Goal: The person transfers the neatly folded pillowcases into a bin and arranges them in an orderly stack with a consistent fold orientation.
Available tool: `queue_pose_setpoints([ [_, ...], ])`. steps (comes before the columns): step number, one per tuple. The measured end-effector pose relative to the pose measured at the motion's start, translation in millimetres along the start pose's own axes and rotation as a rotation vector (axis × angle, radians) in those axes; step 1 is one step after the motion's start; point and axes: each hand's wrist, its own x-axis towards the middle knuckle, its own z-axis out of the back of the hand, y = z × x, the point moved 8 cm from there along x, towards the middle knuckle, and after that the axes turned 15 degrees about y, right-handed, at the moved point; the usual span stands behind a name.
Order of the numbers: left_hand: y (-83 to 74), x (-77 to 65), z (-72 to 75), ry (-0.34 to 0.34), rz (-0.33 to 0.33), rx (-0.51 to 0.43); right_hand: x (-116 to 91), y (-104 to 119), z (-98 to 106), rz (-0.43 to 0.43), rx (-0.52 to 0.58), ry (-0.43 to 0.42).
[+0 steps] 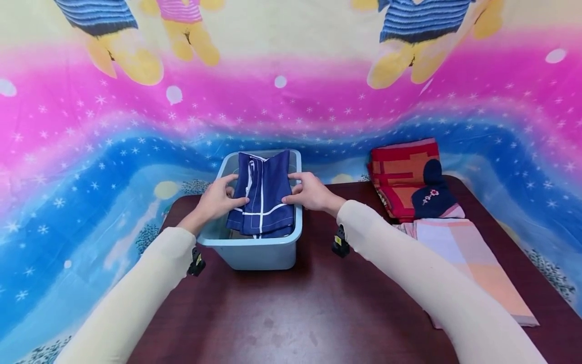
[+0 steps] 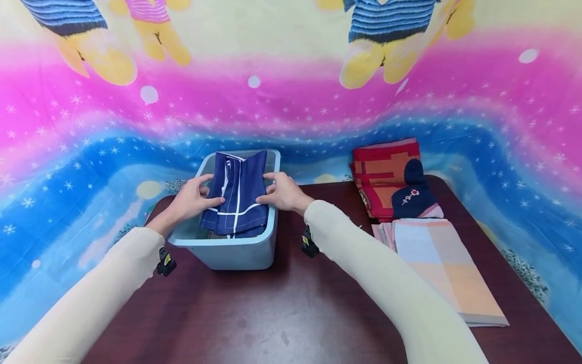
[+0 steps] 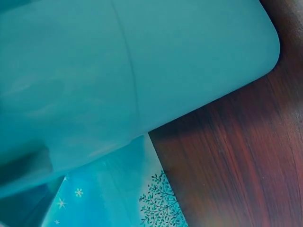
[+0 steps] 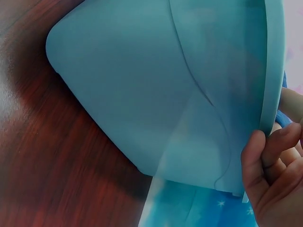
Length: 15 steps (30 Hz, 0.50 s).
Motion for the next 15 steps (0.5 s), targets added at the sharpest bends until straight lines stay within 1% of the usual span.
queue_pose_setpoints([
  [4,-0.7,-0.4,-1.3,-0.002,0.021,0.029,0.7,0.8,-0.9,-0.010,-0.035,0.004],
  [10,-0.7,0.9,-4.7,0.005,0.062,0.073,2.2,1.0,0.4,-0.048,-0.096,-0.008],
  [15,-1.1,-0.7,-4.3,0.004,0.080,0.084,3.6,2.2,0.3,-0.058,-0.116,-0.003],
])
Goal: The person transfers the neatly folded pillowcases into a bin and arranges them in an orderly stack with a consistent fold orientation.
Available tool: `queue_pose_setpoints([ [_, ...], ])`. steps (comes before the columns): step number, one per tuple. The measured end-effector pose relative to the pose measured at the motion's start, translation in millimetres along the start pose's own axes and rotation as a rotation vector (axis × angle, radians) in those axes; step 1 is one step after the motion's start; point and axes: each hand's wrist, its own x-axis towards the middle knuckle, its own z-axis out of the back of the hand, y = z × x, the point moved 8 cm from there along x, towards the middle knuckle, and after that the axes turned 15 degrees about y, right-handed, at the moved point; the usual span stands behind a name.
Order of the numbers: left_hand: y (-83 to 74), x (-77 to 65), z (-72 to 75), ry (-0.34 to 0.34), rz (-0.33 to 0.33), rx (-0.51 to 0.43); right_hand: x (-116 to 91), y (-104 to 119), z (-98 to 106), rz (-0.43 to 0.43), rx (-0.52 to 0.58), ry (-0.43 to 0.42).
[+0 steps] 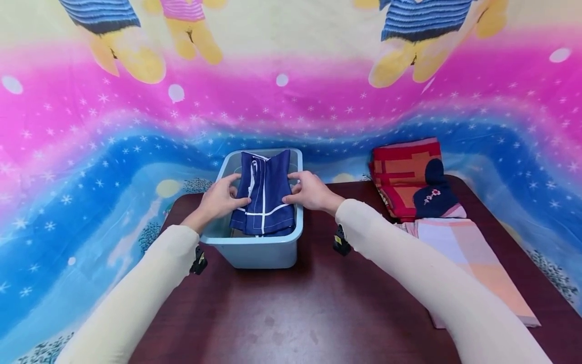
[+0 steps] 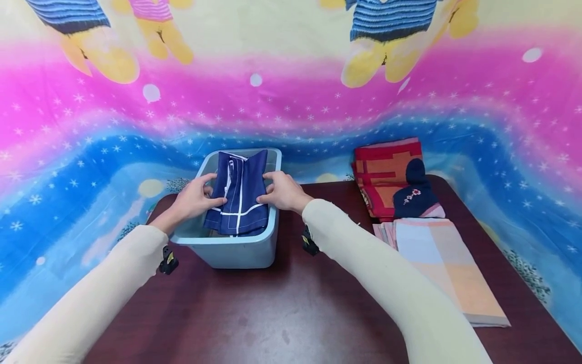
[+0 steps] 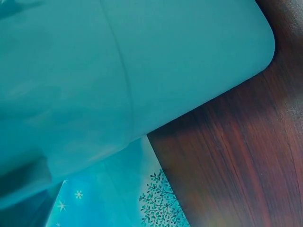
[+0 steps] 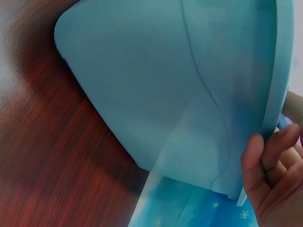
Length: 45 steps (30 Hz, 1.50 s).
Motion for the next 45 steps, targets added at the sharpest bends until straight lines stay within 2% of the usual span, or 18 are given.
queue_pose_setpoints([
  [13,-4.0,-0.6,4.8,-0.015,0.005,0.015,-1,8,2,-0.015,-0.065,0.041],
  [21,-6.0,1.0,4.5,-0.026,-0.001,0.036,-2,10,2,-0.018,-0.254,-0.003],
  [24,-5.4,1.2,3.9,-0.028,-0.008,0.025,-3,11,0,0.002,-0.282,-0.006],
  [32,-6.0,-1.7,1.9,-0.016,-0.028,0.004,-6,10,-2,0.052,-0.264,0.006],
  [45,-4.7,-6.8,0.0,-0.016,-0.045,0.011,-8,10,-7,0.076,-0.226,0.040],
])
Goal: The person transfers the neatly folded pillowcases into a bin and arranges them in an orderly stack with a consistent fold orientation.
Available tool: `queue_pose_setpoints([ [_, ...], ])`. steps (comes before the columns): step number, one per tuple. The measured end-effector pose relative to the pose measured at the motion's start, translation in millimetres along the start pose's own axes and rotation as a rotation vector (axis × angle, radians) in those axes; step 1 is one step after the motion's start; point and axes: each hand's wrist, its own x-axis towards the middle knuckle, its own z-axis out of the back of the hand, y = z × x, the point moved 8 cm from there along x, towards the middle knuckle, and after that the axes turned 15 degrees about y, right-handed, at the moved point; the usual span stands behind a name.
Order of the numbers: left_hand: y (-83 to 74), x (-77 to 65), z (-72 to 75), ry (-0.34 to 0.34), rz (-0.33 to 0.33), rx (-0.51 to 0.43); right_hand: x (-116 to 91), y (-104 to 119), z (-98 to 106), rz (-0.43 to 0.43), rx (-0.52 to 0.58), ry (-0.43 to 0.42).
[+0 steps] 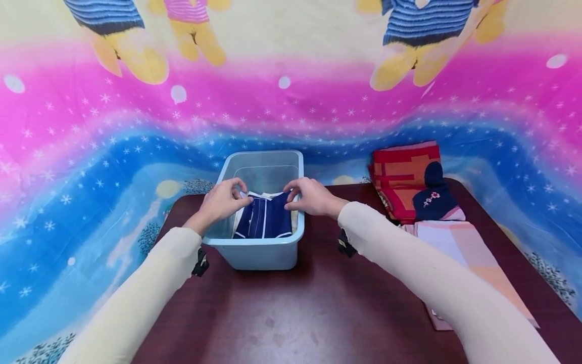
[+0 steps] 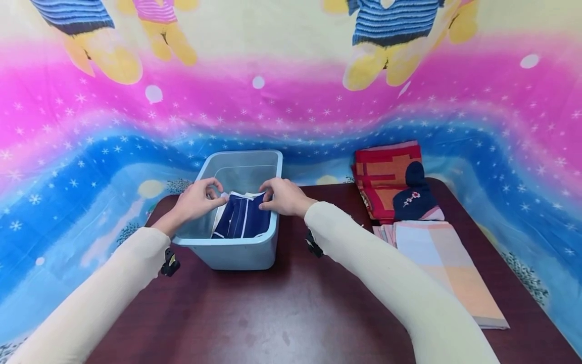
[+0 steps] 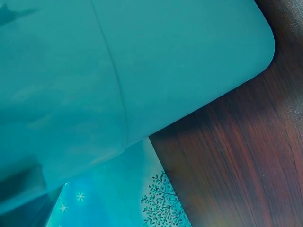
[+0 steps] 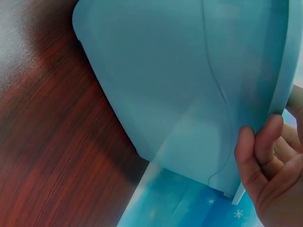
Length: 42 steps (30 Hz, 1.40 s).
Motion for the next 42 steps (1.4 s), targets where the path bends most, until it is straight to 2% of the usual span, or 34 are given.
queue_pose_setpoints([
  [7,-0.9,0.5,-2.2,0.005,0.001,-0.009,-4,0,3,0.035,0.047,0.045],
  [14,-0.2,-0.6,-1.5,0.004,0.002,-0.035,-10,2,9,0.058,0.054,0.044],
  [24,2.3,-0.8,-1.5,0.005,0.000,-0.045,-20,-3,16,0.098,0.131,-0.054],
  [30,1.4,0.5,-7.0,0.038,-0.002,0.044,-33,-8,17,0.132,0.175,-0.101],
  [37,-0.5,-1.5,-0.8,0.033,-0.014,0.067,-44,-13,16,0.137,0.207,-0.097],
  [42,-8.3,-3.7,5.9,0.005,-0.032,0.042,-52,-18,15,0.140,0.217,-0.094],
])
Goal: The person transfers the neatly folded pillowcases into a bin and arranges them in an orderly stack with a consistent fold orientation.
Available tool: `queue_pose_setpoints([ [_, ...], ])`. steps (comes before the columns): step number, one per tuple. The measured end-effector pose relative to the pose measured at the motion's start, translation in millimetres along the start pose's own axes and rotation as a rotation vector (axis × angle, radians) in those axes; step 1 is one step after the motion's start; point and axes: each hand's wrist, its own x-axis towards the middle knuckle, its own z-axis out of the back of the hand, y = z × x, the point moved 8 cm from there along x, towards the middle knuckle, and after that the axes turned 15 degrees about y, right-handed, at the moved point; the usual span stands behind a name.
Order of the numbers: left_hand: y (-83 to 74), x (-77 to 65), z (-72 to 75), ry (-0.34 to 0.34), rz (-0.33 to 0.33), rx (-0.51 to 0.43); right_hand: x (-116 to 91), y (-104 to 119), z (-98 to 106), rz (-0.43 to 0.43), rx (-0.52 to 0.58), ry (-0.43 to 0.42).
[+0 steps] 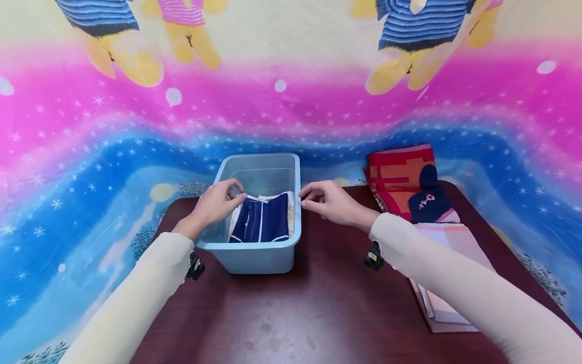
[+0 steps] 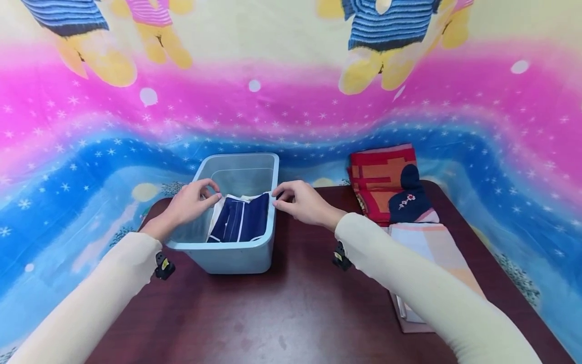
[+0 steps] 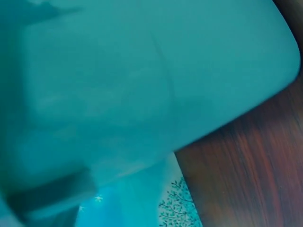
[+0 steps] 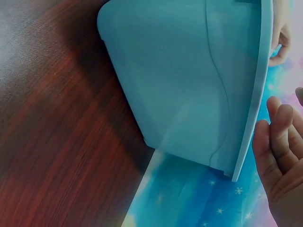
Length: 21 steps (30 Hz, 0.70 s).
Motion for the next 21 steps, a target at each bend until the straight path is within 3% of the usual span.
queue_pose_setpoints([
  [6,-12.2,-10.3,1.5,-0.005,-0.016,-0.051,-10,-2,3,0.006,-0.009,0.013],
  [21,-35.2,-40.3,-14.1,0.048,-0.070,-0.174,-31,-11,-1,-0.004,0.011,-0.008],
])
